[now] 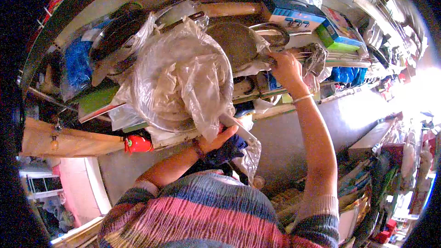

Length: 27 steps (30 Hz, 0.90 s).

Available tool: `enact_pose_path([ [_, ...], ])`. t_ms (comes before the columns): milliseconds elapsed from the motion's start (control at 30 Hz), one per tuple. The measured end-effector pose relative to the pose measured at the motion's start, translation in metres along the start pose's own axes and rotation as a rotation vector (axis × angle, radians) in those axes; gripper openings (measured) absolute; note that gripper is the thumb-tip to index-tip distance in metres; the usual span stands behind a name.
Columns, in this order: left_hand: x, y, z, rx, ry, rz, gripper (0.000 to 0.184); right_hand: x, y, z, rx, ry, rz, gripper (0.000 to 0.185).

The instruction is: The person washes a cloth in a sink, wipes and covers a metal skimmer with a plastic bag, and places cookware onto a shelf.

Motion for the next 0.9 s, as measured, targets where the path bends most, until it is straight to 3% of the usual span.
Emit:
enact_pose_path([
  [200, 0.016, 0.0, 0.004, 0.032, -0.109, -0.001, 0.02, -0.001, 0.004, 0.012, 0.005, 0.044, -0.104, 0.036],
  [300, 0.023, -0.004, 0.01, 0.088, -0.06, 0.058, 0.023, -0.014, -0.002, -0.022, 0.096, 0.089, -0.095, 0.034],
  [333, 0.016, -0.006, 0.012, 0.091, -0.037, 0.052, 0.023, -0.024, -0.004, -0.055, 0.322, -0.009, -0.053, 0.031],
  [400, 0.028, -0.008, 0.014, 0.073, -0.145, 0.096, 0.025, -0.054, -0.002, -0.095, 0.267, -0.427, 0.197, 0.029],
  [433, 0.024, -0.008, 0.019, 0.04, -0.18, 0.083, 0.025, -0.093, 0.004, -0.106, 0.137, -0.498, 0.016, 0.047],
  [500, 0.019, -0.007, 0.031, -0.043, -0.254, 0.061, 0.026, -0.147, 0.023, -0.124, 0.211, -0.404, -0.244, 0.055],
  [633, 0.046, 0.0, 0.053, -0.047, -0.284, 0.3, 0.028, -0.126, 0.05, -0.102, 0.139, -0.262, -0.199, 0.038],
  [667, 0.047, -0.001, 0.056, -0.096, -0.275, 0.25, 0.03, -0.115, 0.056, -0.103, 0.123, -0.228, -0.192, 0.035],
  [700, 0.044, -0.002, 0.058, -0.111, -0.285, 0.226, 0.031, -0.102, 0.061, -0.122, 0.225, -0.255, -0.12, 0.023],
  [800, 0.038, -0.002, 0.061, -0.182, -0.324, 0.146, 0.034, -0.032, 0.103, -0.153, 0.321, -0.292, 0.247, 0.017],
  [900, 0.024, 0.002, 0.068, -0.408, -0.522, -0.035, 0.032, 0.043, 0.182, -0.161, 0.357, -0.323, 0.643, 0.01],
])
Point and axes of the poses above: each hand's wrist, its own y-axis away from the middle knuckle, its own z-axis out of the palm, x = y × z, the point moved 9 cm from there along -y, towards the middle knuckle, and after that the axes turned 14 degrees about x, right-handed, at the moved point
